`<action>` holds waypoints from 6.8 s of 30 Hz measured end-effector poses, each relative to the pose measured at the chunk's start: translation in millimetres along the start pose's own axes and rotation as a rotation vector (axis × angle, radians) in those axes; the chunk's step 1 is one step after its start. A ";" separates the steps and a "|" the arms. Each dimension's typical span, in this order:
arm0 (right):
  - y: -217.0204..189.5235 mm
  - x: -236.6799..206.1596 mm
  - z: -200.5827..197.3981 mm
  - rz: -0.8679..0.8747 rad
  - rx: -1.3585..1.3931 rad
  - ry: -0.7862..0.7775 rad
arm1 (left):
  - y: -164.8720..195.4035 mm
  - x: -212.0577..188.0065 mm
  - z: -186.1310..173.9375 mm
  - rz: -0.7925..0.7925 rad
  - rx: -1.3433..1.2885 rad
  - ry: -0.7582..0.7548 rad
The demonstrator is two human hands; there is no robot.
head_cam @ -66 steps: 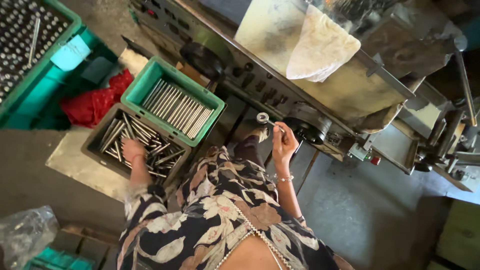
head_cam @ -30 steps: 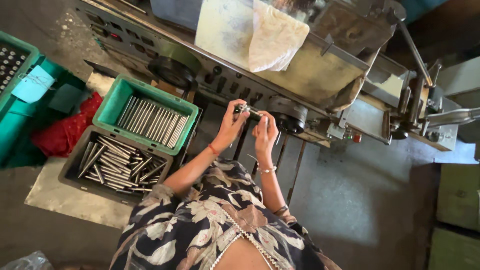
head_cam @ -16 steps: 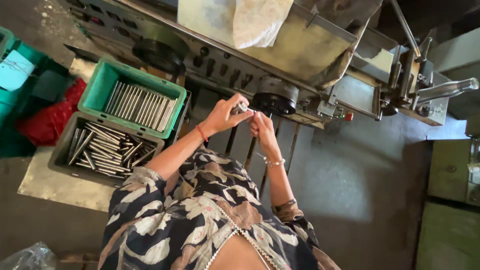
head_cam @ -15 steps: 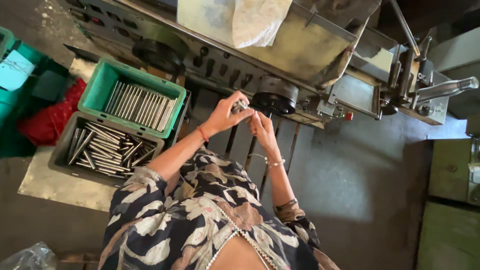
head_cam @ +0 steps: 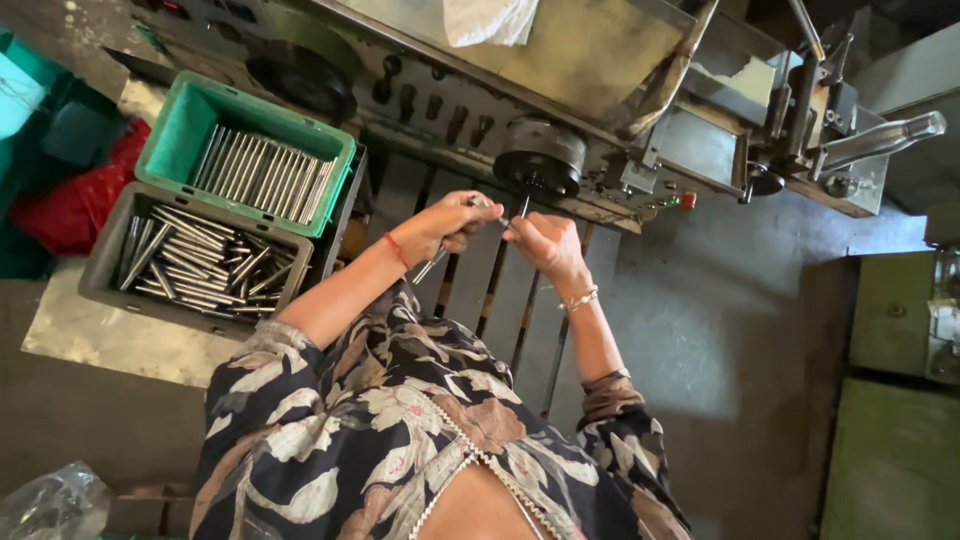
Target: The person repeatedly picks up metal rods from a green bin, inserts them into a grinding machine, and operates a lever to process them. After each cycle, the person removes the rod and places it into a second green bin. The process is repeated continuously throughout the clip.
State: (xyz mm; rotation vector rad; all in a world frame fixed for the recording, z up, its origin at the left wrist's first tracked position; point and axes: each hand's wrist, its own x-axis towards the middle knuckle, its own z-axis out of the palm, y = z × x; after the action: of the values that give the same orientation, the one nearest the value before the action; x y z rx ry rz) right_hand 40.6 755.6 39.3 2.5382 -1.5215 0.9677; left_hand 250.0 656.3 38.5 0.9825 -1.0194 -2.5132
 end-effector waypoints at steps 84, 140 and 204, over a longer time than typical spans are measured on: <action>647.9 145.0 -191.5 1.067 -0.596 0.363 | 495.9 584.4 -93.4 0.490 -0.331 0.513; 747.2 114.3 -147.4 1.208 -0.837 0.487 | 539.5 693.0 -133.6 0.790 -0.447 0.389; 403.1 16.5 90.3 1.982 0.752 1.326 | 329.5 316.4 -188.4 0.957 0.243 0.752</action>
State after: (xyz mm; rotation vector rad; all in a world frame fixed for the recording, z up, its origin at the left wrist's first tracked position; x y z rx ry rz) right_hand -234.1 502.7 -138.1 -0.9646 -2.4597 2.4113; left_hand 138.0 175.8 11.2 1.0223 -1.1468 -1.1395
